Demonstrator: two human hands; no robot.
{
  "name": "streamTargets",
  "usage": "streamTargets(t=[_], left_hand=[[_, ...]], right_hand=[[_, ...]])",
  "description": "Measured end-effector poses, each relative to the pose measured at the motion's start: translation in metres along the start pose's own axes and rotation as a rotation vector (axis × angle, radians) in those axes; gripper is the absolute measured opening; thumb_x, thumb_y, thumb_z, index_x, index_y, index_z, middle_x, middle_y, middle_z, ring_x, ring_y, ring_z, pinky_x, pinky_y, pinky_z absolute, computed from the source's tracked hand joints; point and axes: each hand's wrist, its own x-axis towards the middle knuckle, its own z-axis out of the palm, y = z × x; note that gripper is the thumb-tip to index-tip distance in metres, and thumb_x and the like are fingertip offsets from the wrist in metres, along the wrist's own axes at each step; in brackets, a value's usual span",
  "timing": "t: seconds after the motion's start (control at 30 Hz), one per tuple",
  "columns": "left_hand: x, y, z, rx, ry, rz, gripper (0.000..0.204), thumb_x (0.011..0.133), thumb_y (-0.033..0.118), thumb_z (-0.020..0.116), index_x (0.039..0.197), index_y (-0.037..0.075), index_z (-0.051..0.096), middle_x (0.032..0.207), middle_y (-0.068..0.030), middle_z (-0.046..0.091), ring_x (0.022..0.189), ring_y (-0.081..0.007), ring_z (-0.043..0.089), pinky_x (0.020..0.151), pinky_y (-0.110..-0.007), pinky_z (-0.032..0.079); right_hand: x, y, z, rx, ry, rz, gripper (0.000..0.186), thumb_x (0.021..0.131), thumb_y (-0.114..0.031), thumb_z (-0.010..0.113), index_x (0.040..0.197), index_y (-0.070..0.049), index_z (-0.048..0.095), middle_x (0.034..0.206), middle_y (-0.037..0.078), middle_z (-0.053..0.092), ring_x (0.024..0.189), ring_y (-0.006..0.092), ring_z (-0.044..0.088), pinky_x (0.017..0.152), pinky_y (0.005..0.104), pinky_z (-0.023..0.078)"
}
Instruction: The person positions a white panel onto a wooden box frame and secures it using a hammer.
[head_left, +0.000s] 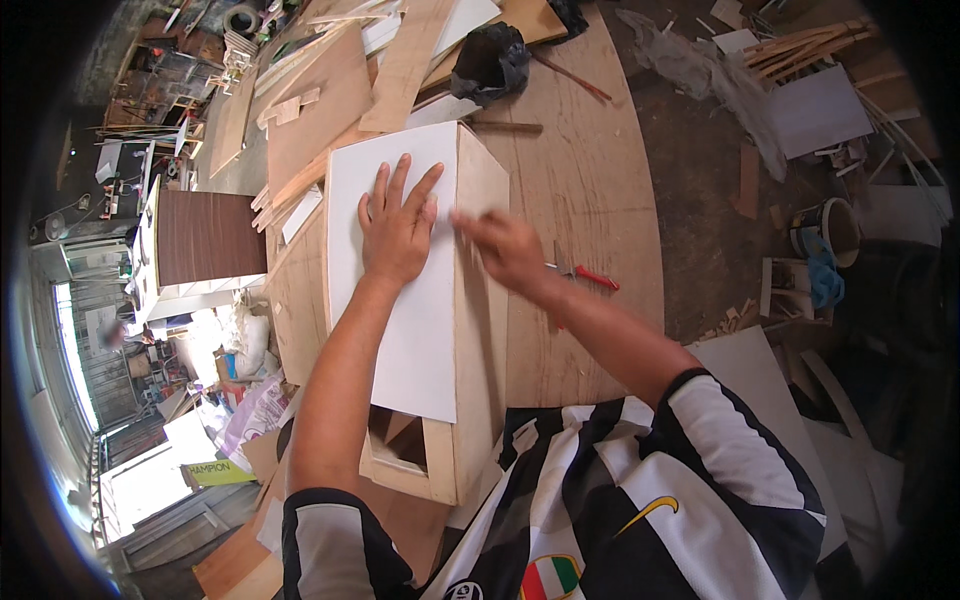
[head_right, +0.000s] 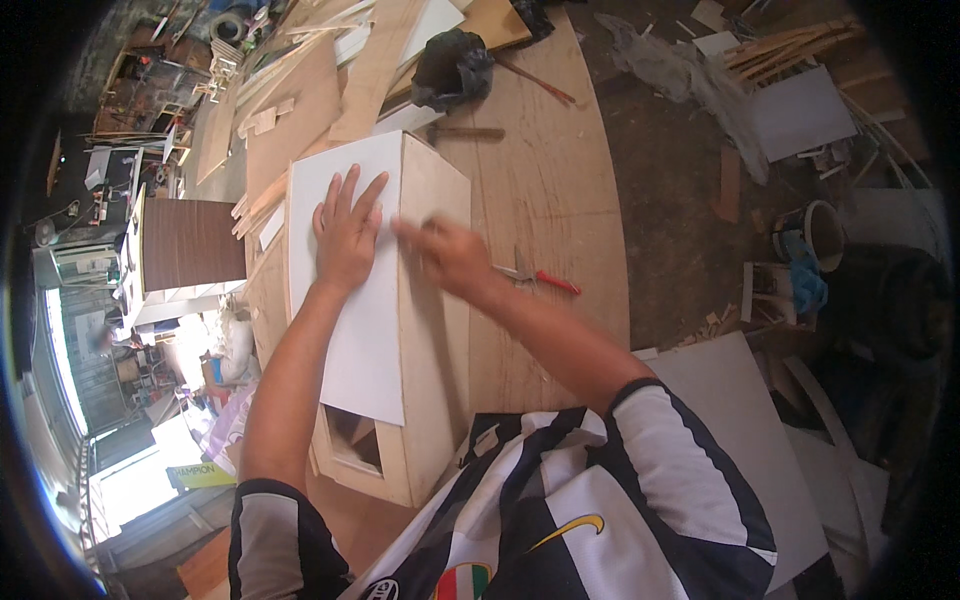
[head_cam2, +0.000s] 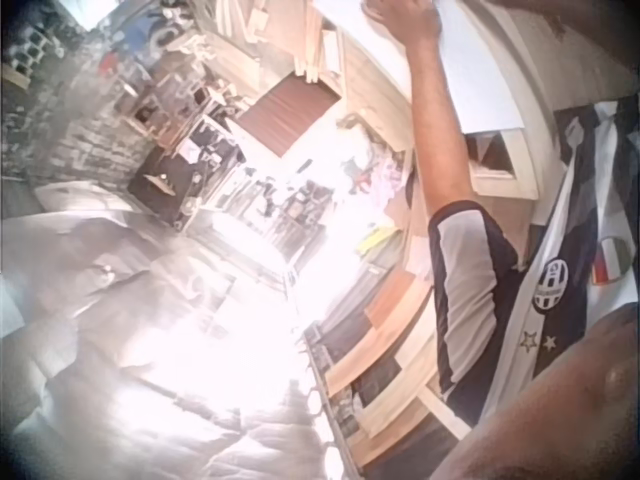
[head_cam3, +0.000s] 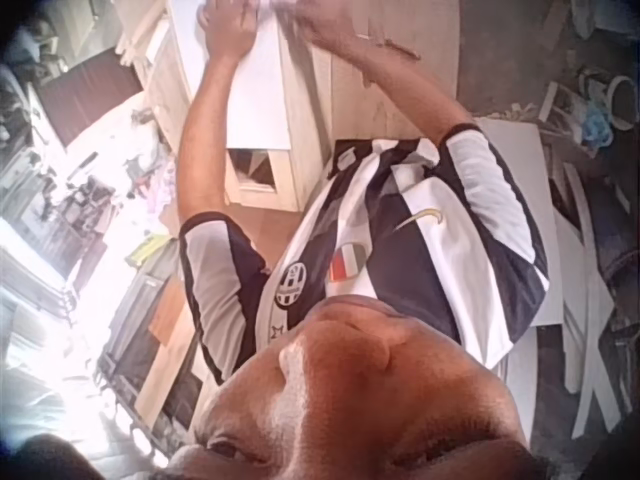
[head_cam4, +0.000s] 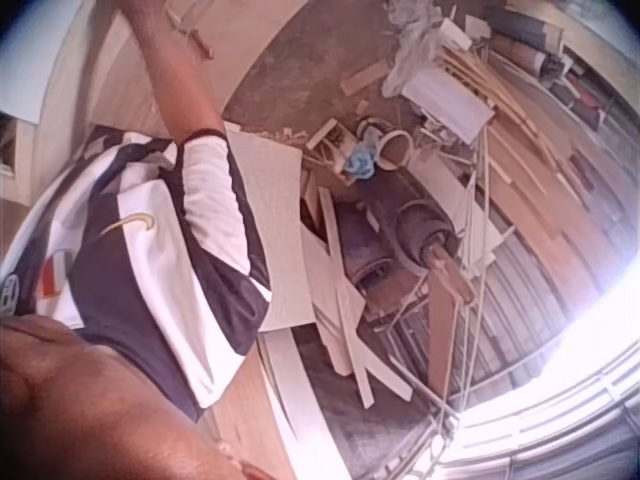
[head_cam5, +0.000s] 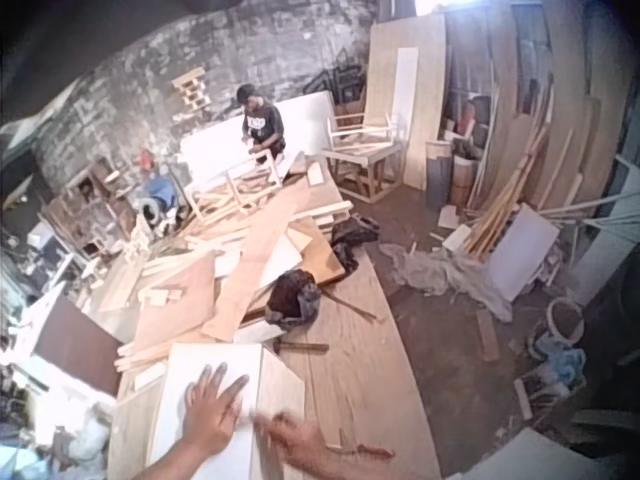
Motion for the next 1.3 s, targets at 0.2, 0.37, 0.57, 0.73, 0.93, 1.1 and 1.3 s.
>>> streamTargets(t=[0.2,0.37,0.57,0.73,0.93,1.1,1.3], left_hand=[[0.0,0.001,0.0,-0.007,0.013,0.007,0.048,0.112,0.039,0.045,0.159,0.045,0.049,0.175,-0.0008,0.032,0.162,-0.0317,0.023,0.126,-0.064,0.015],[0.0,-0.001,-0.001,-0.001,0.019,0.0,0.048,0.112,0.039,0.046,0.159,0.045,0.049,0.175,-0.001,0.033,0.162,-0.0318,0.023,0.125,-0.064,0.015],[-0.001,-0.001,0.001,0.003,0.027,0.014,0.047,0.112,0.041,0.045,0.158,0.045,0.05,0.175,-0.0005,0.033,0.162,-0.0313,0.023,0.126,-0.064,0.015],[-0.002,-0.005,0.003,0.001,0.012,-0.005,0.047,0.112,0.042,0.045,0.158,0.045,0.05,0.175,0.0002,0.032,0.162,-0.0311,0.023,0.126,-0.064,0.015],[-0.004,-0.003,-0.001,0.042,0.006,0.019,0.051,0.113,0.042,0.041,0.164,0.038,0.043,0.175,0.0013,0.032,0.162,-0.0297,0.023,0.126,-0.062,0.014],[-0.001,-0.009,0.002,-0.197,0.018,-0.043,0.058,0.116,0.047,0.024,0.169,0.025,0.033,0.176,0.0023,0.031,0.164,-0.0279,0.021,0.128,-0.061,0.011],[-0.001,-0.009,-0.002,-0.281,0.022,-0.061,0.064,0.116,0.053,0.012,0.168,0.023,0.035,0.174,0.002,0.035,0.164,-0.0274,0.021,0.129,-0.06,0.008]], right_hand=[[0.007,0.0,0.002,-0.004,0.065,0.026,0.06,0.079,0.004,0.073,0.132,-0.024,0.077,0.083,0.009,0.063,0.066,0.0265,0.063,0.061,0.0382,0.054],[-0.003,-0.007,0.0,-0.003,0.01,-0.015,0.058,0.082,0.003,0.073,0.133,-0.024,0.077,0.083,0.01,0.064,0.067,0.027,0.066,0.061,0.0378,0.056],[0.037,0.016,0.004,-0.035,0.076,0.047,0.058,0.08,0.001,0.071,0.133,-0.023,0.076,0.085,0.009,0.067,0.071,0.028,0.068,0.064,0.0405,0.055],[0.042,0.019,0.006,-0.014,0.101,0.089,0.06,0.082,0.003,0.068,0.135,-0.023,0.075,0.086,0.01,0.067,0.072,0.0279,0.068,0.065,0.0408,0.056],[0.031,-0.004,-0.011,-0.066,0.035,0.001,0.049,0.088,-0.005,0.071,0.131,-0.027,0.077,0.083,0.007,0.065,0.07,0.0279,0.068,0.061,0.0396,0.054],[0.096,-0.004,-0.032,-0.332,-0.105,0.093,0.029,0.092,-0.028,0.074,0.12,-0.027,0.08,0.084,0.004,0.069,0.078,0.0299,0.071,0.065,0.0466,0.055],[0.084,-0.019,-0.072,-0.025,-0.827,-0.071,0.052,0.092,-0.055,0.073,0.138,-0.032,0.071,0.08,0.008,0.073,0.081,0.0325,0.073,0.071,0.0485,0.055]])
